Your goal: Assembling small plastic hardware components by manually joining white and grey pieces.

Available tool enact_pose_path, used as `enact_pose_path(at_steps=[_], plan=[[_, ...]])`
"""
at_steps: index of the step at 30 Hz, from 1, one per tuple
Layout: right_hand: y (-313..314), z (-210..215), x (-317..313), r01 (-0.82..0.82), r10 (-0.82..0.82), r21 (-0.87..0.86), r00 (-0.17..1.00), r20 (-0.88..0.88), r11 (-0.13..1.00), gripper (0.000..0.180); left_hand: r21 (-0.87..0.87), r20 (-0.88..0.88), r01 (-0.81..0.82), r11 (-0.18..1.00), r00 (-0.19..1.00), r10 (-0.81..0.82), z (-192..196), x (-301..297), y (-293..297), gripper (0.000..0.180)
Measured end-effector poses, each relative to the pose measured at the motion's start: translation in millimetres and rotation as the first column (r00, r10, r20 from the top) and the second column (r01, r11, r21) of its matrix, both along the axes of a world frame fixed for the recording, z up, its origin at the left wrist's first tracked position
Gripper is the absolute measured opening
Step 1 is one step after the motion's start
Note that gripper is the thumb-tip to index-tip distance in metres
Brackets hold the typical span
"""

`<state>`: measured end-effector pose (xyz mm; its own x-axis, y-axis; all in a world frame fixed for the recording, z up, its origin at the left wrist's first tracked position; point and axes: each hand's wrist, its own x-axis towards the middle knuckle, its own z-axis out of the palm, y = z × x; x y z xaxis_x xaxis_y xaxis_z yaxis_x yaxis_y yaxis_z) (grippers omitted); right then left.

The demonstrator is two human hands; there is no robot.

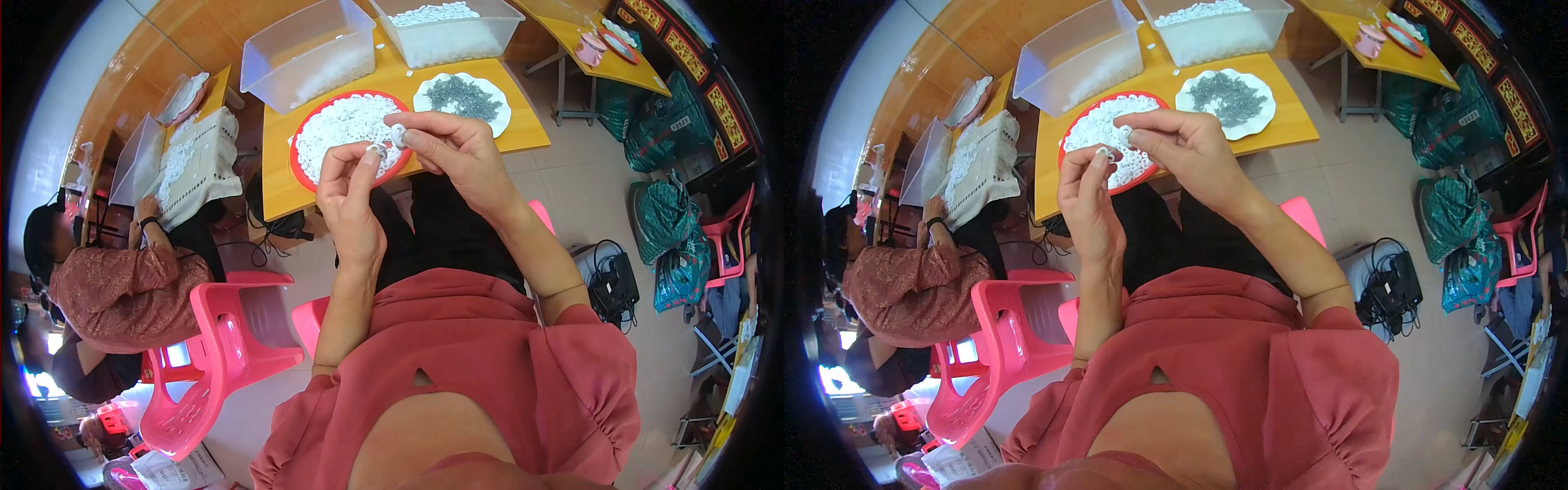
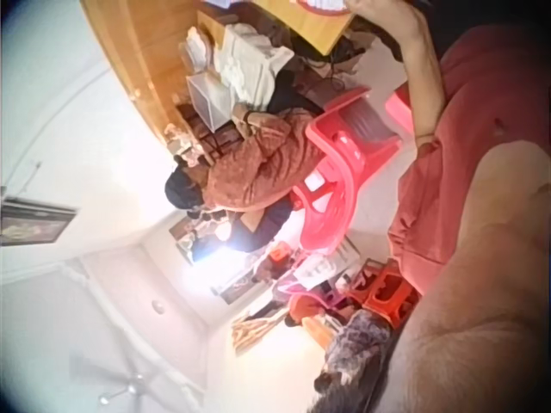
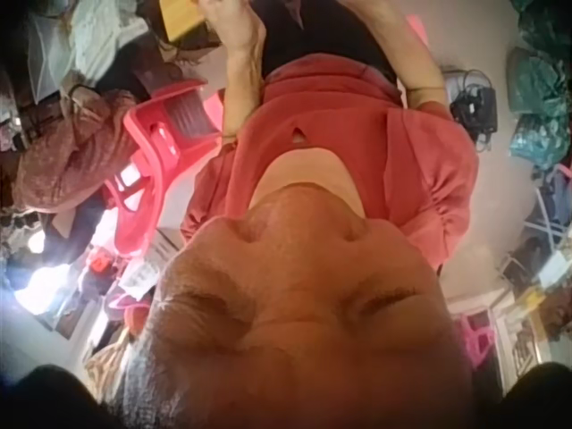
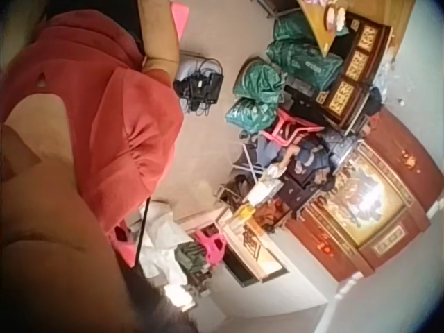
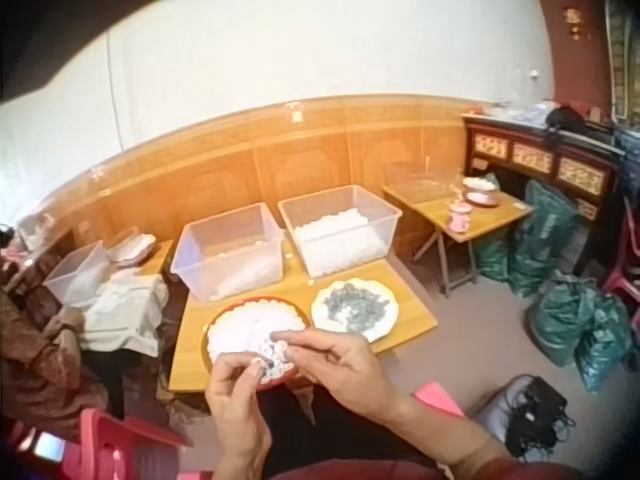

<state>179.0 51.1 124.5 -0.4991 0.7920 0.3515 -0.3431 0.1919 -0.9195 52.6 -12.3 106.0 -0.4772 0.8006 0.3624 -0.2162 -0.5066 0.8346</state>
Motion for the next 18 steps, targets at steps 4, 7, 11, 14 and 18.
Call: enact_pose_path(at_steps=[4,7,11,14,18], plan=[[0.7,0.3,0.8,0.004,-0.004,0.006,1.0,-0.003,1.0,0.022,-0.039,0.008,0.011,0.999,1.0,-0.011,0.6,3.9,-1.1,0.006],[0.8,0.0,1.4,0.004,-0.004,0.015,1.0,0.002,1.0,0.021,-0.049,0.018,0.002,0.999,1.0,-0.001,1.9,4.5,-1.1,0.006],[0.4,3.4,5.2,-0.02,0.02,0.008,1.0,0.021,1.0,0.022,-0.049,0.002,-0.026,0.998,1.0,0.026,2.4,4.8,-1.8,0.007],[1.4,2.8,5.8,0.011,-0.014,0.086,0.999,0.039,0.996,0.022,-0.062,-0.02,-0.037,0.997,0.999,0.036,4.4,5.5,-2.7,0.007],[2.1,-0.3,3.6,0.037,-0.043,0.148,0.998,0.037,0.988,0.021,-0.063,0.028,-0.019,0.998,0.999,0.021,-0.1,2.8,-0.1,0.008]])
